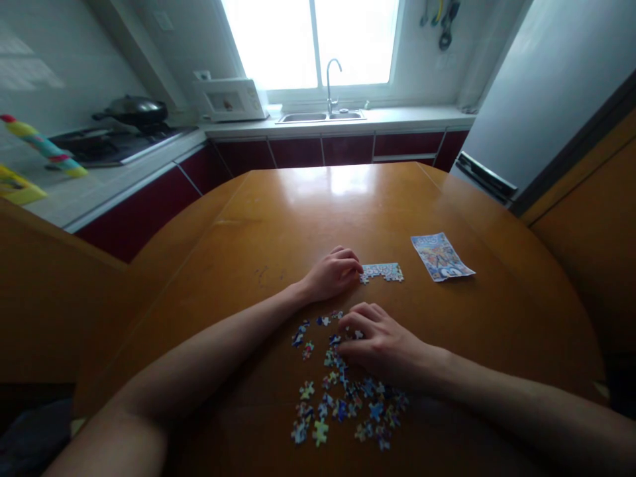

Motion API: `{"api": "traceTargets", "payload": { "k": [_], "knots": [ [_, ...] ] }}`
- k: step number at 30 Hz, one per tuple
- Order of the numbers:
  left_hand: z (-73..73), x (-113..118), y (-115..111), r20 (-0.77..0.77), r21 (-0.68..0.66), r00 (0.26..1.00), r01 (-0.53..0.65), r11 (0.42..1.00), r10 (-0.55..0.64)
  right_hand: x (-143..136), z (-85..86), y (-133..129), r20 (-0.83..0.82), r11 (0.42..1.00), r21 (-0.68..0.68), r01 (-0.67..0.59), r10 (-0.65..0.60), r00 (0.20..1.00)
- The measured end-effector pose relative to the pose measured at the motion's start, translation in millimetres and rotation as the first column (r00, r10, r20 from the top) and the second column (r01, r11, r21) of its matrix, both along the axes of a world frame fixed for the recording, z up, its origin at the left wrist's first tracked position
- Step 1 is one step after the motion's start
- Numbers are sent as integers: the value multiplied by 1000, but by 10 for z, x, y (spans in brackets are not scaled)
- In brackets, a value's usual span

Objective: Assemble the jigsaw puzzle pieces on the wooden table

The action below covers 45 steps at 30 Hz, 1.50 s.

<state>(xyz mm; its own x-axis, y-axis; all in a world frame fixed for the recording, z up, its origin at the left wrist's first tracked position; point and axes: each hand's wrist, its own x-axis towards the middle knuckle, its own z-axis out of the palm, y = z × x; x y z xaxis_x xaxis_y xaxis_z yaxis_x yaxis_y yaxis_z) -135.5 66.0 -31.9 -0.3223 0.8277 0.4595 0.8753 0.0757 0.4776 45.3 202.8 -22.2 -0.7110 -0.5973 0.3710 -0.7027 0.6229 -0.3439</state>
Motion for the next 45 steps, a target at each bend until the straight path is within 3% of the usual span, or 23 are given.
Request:
{"api": "traceTargets", "payload": {
  "k": [3, 11, 24, 28, 31, 34, 38, 41, 45],
  "knots": [
    [1, 0, 2, -1, 2, 1000, 6, 1000, -6, -10, -16, -15, -9, 996, 83, -18, 19, 1000],
    [-12, -13, -6, -1, -4, 1000, 12, 1000, -12, -20, 31, 28, -62, 991, 118, -69, 77, 995],
    [-3, -22, -3, -9, 3, 1000, 17, 1000, -17, -28, 111, 30, 58, 972, 200, -124, 114, 992],
    [-3, -26, -8, -8, -3, 1000, 15, 1000, -15, -74, 44, 74, 45, 986, 90, -142, 139, 989],
    [-7, -24, -6, -19, 12, 1000, 12, 1000, -12, -148, 5, 158, 67, 990, -143, -19, 28, 997],
    [3, -10, -6, -58, 47, 998, 13, 999, -10, -242, 3, 283, 201, 904, -380, 198, -129, 971],
    [63, 56, -24, -136, 78, 990, 47, 996, -36, -354, 7, 439, 373, 730, -509, 456, -291, 881],
    [115, 136, -34, -154, 75, 986, 75, 994, -63, -396, 2, 496, 428, 641, -562, 523, -315, 847],
    [134, 223, -23, -189, 83, 979, 88, 993, -71, -404, -4, 498, 463, 606, -590, 534, -287, 838]
  ]
}}
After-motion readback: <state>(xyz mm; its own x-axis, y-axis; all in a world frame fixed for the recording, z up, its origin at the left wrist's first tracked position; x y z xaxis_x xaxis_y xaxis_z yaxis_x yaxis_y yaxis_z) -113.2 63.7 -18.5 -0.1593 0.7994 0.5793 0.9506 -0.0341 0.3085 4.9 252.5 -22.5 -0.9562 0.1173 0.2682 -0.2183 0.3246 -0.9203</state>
